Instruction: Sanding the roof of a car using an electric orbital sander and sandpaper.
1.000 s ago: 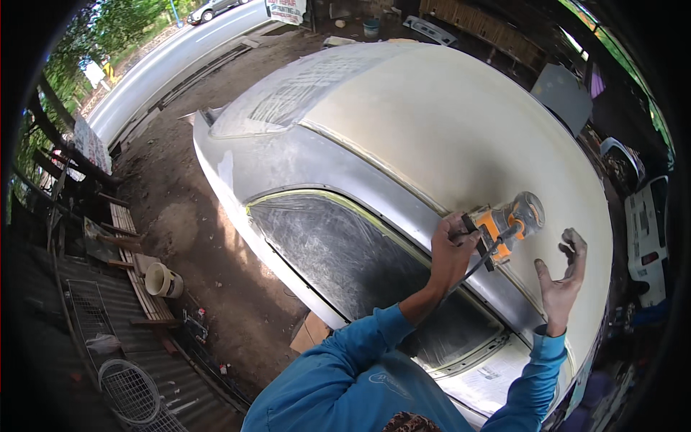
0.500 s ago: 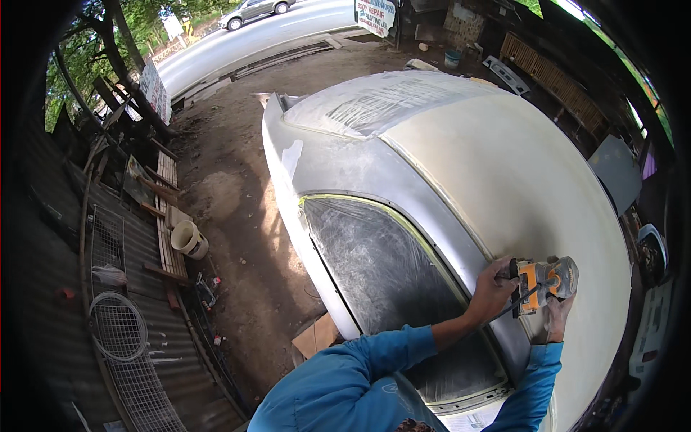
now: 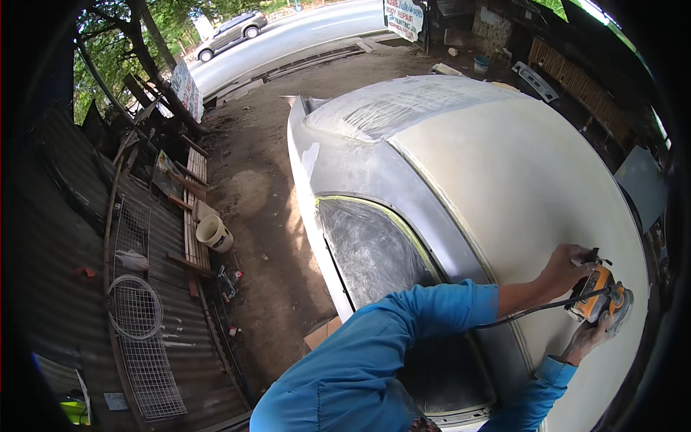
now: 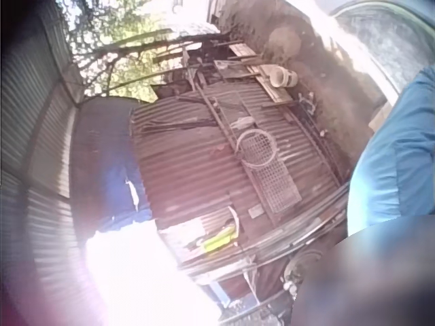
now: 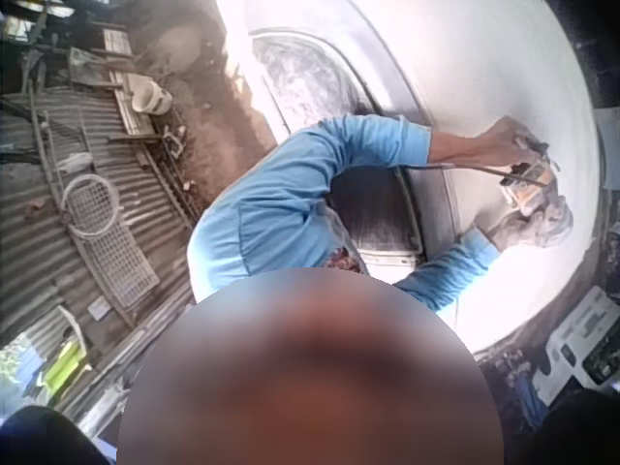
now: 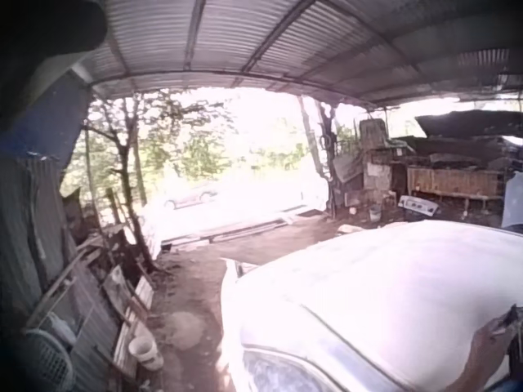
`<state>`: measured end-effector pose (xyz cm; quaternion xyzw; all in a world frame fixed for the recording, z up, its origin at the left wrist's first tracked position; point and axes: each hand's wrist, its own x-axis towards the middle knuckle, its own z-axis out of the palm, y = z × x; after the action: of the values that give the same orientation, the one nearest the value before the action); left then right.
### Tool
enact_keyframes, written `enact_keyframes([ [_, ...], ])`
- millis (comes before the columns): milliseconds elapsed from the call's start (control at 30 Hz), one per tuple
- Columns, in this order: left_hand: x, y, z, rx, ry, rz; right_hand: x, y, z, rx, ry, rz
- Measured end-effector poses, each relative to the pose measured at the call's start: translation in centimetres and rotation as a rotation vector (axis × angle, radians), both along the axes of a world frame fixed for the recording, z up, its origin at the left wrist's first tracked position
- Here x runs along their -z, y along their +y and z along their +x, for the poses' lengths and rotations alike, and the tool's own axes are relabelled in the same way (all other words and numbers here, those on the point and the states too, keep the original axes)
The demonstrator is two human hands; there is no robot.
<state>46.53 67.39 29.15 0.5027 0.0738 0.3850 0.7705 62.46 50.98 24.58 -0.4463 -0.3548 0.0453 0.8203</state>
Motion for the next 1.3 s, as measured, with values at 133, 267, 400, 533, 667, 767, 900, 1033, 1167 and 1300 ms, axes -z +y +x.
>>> enact_keyframes([
  [133, 0.4, -0.7, 4.9, 0.171, 0.029, -0.116, -0.3, -1.9, 1.9, 0.299, -0.062, -0.034],
  [267, -0.1, -0.8, 7.4, 0.244, 0.075, -0.063, -0.1, -3.6, 4.4, 0.447, -0.063, 0.009],
  [400, 1.1, -0.6, 7.5, 0.247, 0.055, -0.12, -0.4, -3.8, 4.9, 0.48, -0.016, 0.0],
  [533, 2.5, -0.5, 7.2, 0.197, 0.046, -0.14, -1.1, -1.6, 2.1, 0.414, 0.046, -0.024],
  [667, 3.2, -0.2, 7.5, 0.157, 0.077, -0.1, -1.6, -0.3, 0.1, 0.303, 0.07, 0.009],
  [767, 1.4, -1.3, 8.0, 0.281, -0.041, -0.14, -4.0, -2.2, -0.5, 0.407, 0.051, 0.031],
  [900, 2.3, 1.5, 5.5, 0.286, -0.049, -0.231, -0.1, 0.8, 0.1, 0.254, 0.07, 0.117],
  [1033, 1.3, 0.6, 5.4, 0.365, 0.007, -0.189, -1.0, -0.1, -0.4, 0.197, -0.034, 0.092],
  [1167, 1.0, -0.6, 5.7, 0.382, 0.013, -0.171, -1.3, -2.3, -0.2, 0.254, -0.024, 0.066],
  [1300, 1.1, 0.0, 5.4, 0.323, 0.05, -0.153, -1.0, -1.9, -0.3, 0.268, -0.015, 0.046],
])
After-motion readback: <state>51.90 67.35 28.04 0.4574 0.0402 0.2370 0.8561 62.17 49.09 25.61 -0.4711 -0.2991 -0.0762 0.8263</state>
